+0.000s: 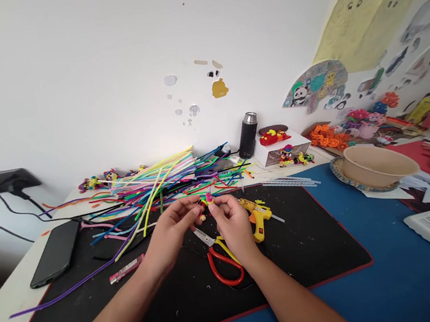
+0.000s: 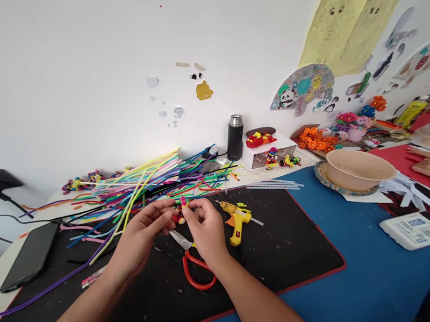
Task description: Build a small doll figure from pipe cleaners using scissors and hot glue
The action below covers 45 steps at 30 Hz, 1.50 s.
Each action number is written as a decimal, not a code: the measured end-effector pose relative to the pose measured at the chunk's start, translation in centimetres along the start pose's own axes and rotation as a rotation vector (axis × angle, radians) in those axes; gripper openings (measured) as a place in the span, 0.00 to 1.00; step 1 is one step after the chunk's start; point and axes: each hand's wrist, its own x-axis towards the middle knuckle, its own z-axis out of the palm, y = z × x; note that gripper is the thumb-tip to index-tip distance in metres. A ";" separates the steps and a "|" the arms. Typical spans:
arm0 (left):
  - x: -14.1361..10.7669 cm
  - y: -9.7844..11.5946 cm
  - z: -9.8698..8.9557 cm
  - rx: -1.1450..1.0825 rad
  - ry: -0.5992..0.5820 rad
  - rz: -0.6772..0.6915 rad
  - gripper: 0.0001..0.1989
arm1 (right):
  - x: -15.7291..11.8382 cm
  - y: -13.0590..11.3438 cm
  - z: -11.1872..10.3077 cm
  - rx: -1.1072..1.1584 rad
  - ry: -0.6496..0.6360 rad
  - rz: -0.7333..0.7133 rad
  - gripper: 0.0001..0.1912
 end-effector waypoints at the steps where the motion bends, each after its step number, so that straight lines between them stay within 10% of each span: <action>1: 0.2 0.3 -0.5 0.050 0.027 0.027 0.21 | -0.1 -0.1 0.0 -0.017 0.001 -0.016 0.13; 13: 1.2 1.3 -2.1 0.166 -0.139 -0.082 0.23 | -1.1 -1.1 0.1 -0.284 -0.039 -0.199 0.07; 45: 1.2 -0.8 -1.2 -0.188 -0.095 -0.293 0.17 | -1.2 -1.0 0.0 -0.369 -0.106 -0.241 0.07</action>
